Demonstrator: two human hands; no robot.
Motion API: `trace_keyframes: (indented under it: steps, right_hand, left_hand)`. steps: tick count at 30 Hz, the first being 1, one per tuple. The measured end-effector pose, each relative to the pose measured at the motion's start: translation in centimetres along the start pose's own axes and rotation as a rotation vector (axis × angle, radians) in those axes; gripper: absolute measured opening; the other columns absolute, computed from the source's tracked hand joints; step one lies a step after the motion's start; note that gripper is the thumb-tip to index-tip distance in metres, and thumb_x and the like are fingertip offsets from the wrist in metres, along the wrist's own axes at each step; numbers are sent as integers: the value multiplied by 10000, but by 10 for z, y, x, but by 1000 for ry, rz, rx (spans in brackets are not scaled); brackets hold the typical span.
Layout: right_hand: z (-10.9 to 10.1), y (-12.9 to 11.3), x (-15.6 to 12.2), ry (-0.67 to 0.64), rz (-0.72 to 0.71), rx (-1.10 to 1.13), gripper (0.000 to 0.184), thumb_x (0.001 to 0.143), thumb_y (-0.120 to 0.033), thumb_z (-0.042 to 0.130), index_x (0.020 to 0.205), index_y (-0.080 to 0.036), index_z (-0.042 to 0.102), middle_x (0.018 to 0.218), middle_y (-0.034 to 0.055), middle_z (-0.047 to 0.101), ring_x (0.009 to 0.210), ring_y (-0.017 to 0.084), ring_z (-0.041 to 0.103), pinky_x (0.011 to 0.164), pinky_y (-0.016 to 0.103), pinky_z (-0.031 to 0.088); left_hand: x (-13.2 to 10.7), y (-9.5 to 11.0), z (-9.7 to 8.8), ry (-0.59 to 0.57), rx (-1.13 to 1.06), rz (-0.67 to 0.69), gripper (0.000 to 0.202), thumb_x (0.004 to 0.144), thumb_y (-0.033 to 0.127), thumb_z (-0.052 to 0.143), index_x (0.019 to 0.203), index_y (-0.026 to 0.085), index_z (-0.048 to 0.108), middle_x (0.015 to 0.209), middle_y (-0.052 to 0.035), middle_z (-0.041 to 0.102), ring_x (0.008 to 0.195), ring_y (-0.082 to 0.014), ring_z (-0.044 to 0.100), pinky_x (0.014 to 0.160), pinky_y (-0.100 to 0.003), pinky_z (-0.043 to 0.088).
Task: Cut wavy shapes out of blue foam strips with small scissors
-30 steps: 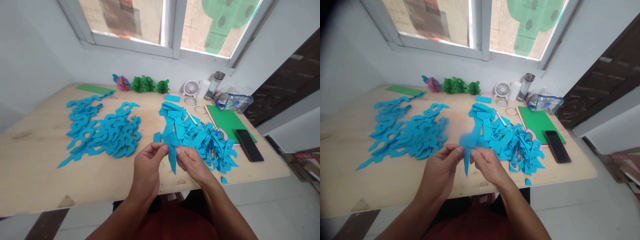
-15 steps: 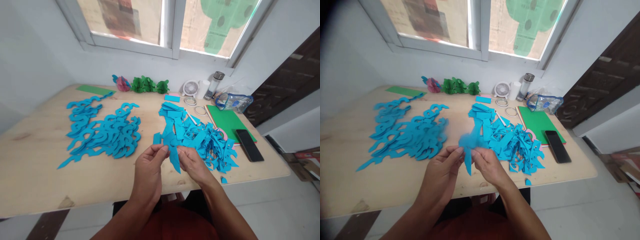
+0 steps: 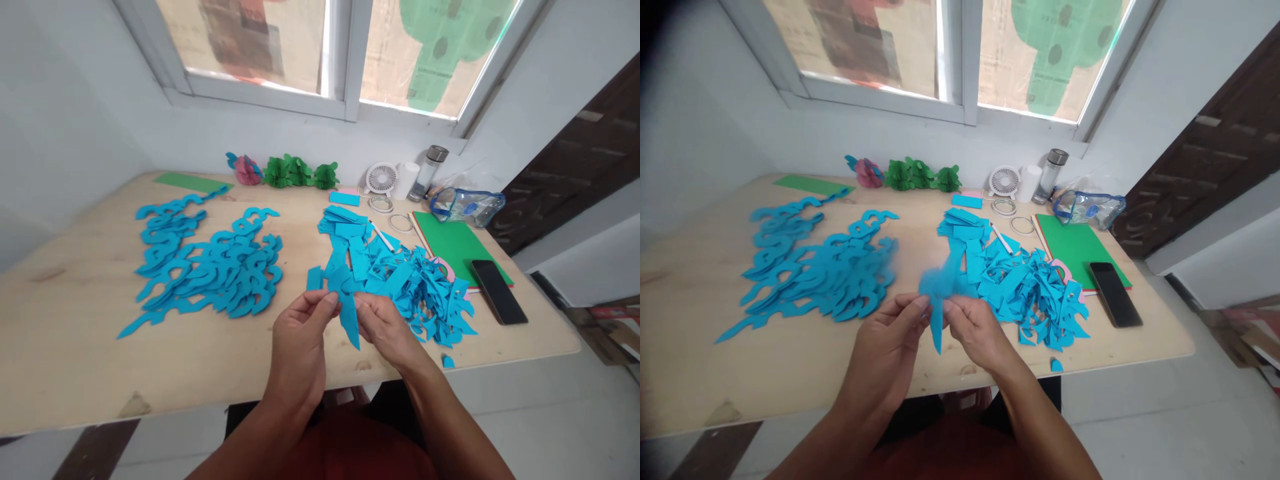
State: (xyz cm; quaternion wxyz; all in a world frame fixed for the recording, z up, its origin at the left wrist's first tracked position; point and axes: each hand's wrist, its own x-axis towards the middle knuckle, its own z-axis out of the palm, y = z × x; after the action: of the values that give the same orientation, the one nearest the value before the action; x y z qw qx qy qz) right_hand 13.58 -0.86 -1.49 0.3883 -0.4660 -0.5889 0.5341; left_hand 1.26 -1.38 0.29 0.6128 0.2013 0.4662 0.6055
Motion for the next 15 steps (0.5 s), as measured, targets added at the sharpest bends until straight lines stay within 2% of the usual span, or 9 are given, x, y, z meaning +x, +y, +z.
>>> trace_keyframes:
  steps: [15]
  right_hand:
    - [6, -2, 0, 17, -5, 10, 483, 891, -575, 409, 583, -205, 368, 521, -50, 321, 489, 103, 272, 456, 241, 227]
  left_hand:
    - [-1, -3, -3, -8, -54, -43, 99, 613, 208, 752, 626, 164, 665, 613, 22, 627, 653, -112, 554, 701, -250, 436]
